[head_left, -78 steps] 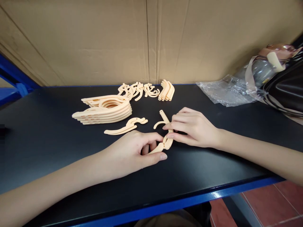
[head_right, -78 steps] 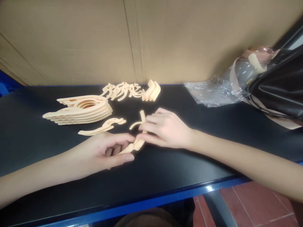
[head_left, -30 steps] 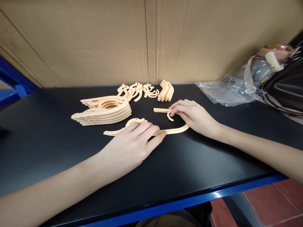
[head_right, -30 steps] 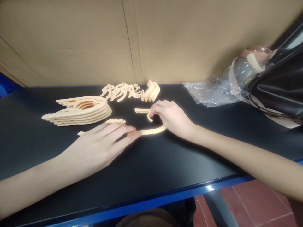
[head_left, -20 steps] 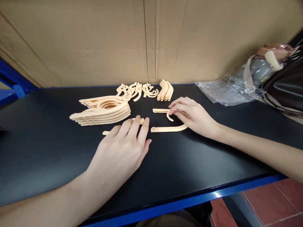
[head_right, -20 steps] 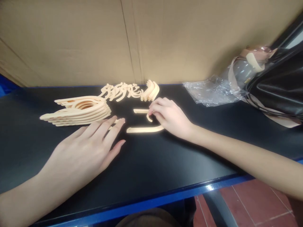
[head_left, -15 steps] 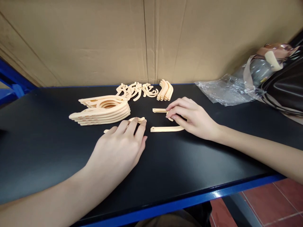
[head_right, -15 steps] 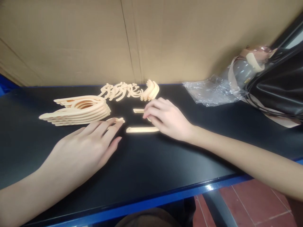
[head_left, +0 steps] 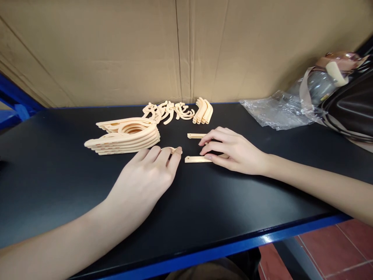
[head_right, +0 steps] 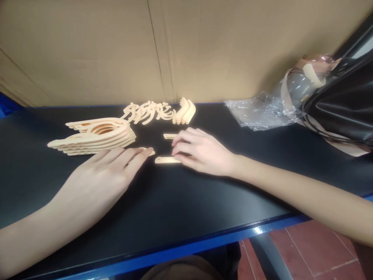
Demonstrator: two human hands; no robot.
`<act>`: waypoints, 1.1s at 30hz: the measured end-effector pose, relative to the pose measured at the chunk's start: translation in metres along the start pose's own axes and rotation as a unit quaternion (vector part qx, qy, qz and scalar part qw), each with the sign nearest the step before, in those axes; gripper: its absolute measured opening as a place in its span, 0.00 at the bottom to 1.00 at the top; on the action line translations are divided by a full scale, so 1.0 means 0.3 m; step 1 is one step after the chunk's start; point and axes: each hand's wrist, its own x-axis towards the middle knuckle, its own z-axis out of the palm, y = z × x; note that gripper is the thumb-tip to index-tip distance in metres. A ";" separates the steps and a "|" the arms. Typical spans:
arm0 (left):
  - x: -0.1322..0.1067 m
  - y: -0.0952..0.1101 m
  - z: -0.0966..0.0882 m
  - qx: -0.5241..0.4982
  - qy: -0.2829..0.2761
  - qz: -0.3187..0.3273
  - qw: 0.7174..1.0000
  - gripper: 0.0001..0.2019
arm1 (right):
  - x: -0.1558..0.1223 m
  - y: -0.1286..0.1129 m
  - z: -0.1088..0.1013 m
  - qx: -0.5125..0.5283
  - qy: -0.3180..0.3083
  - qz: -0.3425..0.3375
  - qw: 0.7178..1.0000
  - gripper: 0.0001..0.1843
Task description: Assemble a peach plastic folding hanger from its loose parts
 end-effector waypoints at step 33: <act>0.007 -0.001 0.019 0.040 -0.010 0.009 0.999 0.20 | -0.003 0.001 -0.003 0.024 -0.034 -0.010 0.999 0.11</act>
